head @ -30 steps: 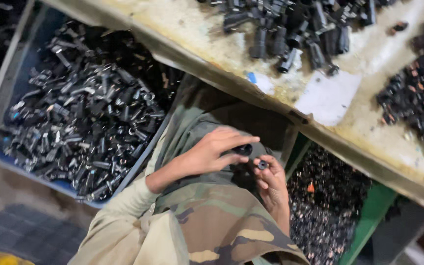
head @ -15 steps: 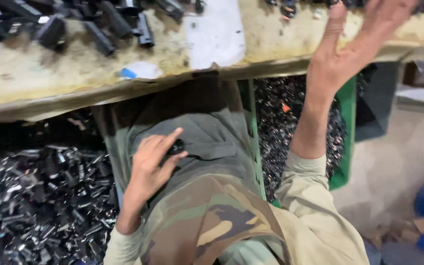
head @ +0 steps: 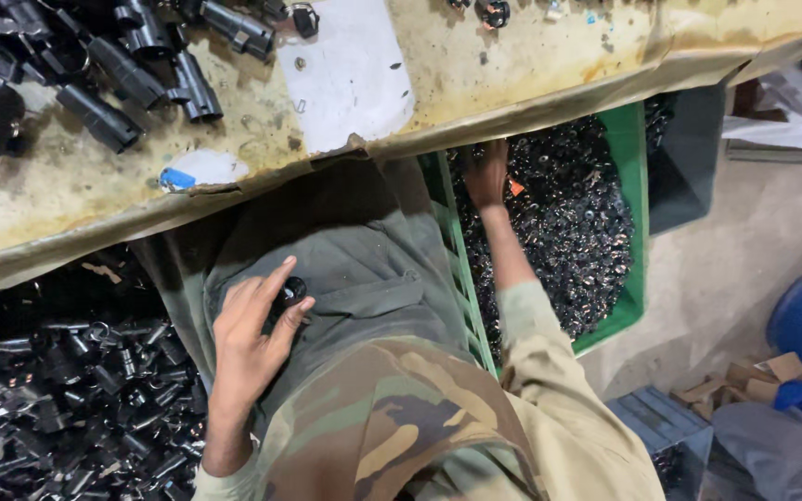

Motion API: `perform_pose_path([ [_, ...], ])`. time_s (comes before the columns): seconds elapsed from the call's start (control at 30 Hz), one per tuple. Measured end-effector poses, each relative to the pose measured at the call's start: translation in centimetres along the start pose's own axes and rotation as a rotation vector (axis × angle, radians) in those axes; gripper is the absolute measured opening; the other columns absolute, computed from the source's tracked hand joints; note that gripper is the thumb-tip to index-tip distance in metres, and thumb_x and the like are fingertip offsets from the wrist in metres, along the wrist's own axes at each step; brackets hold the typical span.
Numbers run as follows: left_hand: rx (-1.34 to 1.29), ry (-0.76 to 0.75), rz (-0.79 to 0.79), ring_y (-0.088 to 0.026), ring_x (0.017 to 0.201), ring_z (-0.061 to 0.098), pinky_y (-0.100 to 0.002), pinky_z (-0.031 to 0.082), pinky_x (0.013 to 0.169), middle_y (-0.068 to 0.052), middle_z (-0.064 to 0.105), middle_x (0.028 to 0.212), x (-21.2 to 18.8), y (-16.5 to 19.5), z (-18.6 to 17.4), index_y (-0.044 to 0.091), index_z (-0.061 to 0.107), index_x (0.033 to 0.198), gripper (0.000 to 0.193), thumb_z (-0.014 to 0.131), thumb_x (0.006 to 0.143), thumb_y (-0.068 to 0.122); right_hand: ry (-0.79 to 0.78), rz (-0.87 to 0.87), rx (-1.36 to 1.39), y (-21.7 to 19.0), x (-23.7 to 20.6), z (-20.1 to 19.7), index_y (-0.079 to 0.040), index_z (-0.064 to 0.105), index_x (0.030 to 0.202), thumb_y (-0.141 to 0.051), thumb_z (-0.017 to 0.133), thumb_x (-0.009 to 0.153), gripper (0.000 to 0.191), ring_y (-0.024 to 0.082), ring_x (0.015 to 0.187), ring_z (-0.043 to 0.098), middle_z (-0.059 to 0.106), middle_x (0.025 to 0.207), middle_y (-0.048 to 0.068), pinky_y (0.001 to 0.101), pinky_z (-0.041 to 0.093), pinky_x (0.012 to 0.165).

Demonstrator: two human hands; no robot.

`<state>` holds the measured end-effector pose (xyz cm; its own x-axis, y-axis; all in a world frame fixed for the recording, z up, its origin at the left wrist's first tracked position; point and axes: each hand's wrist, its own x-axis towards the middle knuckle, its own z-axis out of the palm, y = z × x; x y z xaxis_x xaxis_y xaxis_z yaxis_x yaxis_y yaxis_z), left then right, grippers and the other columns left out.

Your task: The person sorts small black metal parts by hand, picking them from a pile on a table and placing them into a blue bin. The person also handles small dark components, moving them between the table and a green bin below.

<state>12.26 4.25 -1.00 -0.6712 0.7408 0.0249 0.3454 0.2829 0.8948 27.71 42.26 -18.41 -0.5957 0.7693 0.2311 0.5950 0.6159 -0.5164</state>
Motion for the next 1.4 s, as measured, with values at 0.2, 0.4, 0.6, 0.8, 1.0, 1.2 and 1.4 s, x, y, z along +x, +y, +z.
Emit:
perform_pose_path([
  [0.2,0.042,0.007,-0.028,-0.028,0.084,0.060,-0.037,0.048,0.082,-0.011,0.065,0.089,0.4,0.6,0.4,0.004,0.066,0.132,0.053,0.083,0.082,0.008,-0.243,0.105,-0.498,-1.1,3.7,1.8,-0.013,0.063,0.135,-0.049,0.064,0.096,0.052,0.042,0.136,0.042,0.057,0.141,0.018,0.0640,0.029,0.111],
  [0.4,0.006,0.038,-0.131,-0.025,0.085,0.062,-0.035,0.050,0.081,-0.010,0.068,0.092,-0.3,0.7,0.9,0.004,0.067,0.131,0.051,0.082,0.083,0.008,0.114,-0.208,-0.493,-2.3,3.5,2.3,-0.007,0.057,0.140,-0.053,0.063,0.101,0.060,0.041,0.136,0.041,0.054,0.141,0.021,0.0651,0.029,0.110],
  [0.6,0.008,0.068,-0.106,-0.025,0.088,0.064,-0.034,0.051,0.084,-0.010,0.070,0.095,-0.6,0.2,0.8,0.004,0.067,0.132,0.051,0.082,0.083,0.009,0.107,-0.169,-0.497,-2.1,2.7,3.6,-0.008,0.061,0.135,-0.045,0.064,0.099,0.051,0.040,0.128,0.051,0.064,0.130,0.018,0.0612,0.037,0.106],
  [0.8,-0.019,0.074,-0.116,-0.024,0.088,0.064,-0.033,0.051,0.083,-0.010,0.070,0.095,-0.8,-0.2,0.6,0.004,0.067,0.132,0.051,0.082,0.083,0.009,-0.060,0.173,-0.483,-2.0,2.2,3.8,-0.006,0.066,0.115,-0.045,0.070,0.094,0.044,0.043,0.094,0.067,0.071,0.102,0.022,0.0545,0.054,0.082],
  [1.0,-0.055,0.063,-0.122,-0.023,0.087,0.065,-0.033,0.051,0.082,-0.009,0.071,0.094,-1.0,-0.2,0.2,0.004,0.066,0.132,0.051,0.082,0.083,0.009,-0.103,0.387,0.250,-1.1,2.3,2.1,-0.005,0.070,0.104,-0.043,0.069,0.094,0.040,0.026,0.074,0.065,0.070,0.085,0.010,0.0369,0.052,0.061],
  [1.2,-0.076,0.068,-0.110,-0.022,0.088,0.066,-0.032,0.052,0.083,-0.009,0.072,0.097,-0.7,-0.2,0.1,0.004,0.065,0.133,0.051,0.081,0.085,0.008,-0.164,0.837,1.730,1.5,1.5,-0.9,-0.006,0.067,0.116,-0.031,0.059,0.108,0.028,0.011,0.084,0.066,0.066,0.096,0.003,0.0196,0.050,0.059],
  [1.4,-0.057,0.044,-0.058,-0.024,0.088,0.065,-0.033,0.051,0.083,-0.011,0.070,0.096,-0.2,0.2,0.4,0.004,0.066,0.133,0.051,0.082,0.084,0.008,-0.033,0.953,1.757,1.5,-0.4,-2.8,-0.004,0.061,0.126,-0.005,0.063,0.098,0.028,0.022,0.096,0.073,0.068,0.110,0.010,0.0226,0.061,0.073],
])
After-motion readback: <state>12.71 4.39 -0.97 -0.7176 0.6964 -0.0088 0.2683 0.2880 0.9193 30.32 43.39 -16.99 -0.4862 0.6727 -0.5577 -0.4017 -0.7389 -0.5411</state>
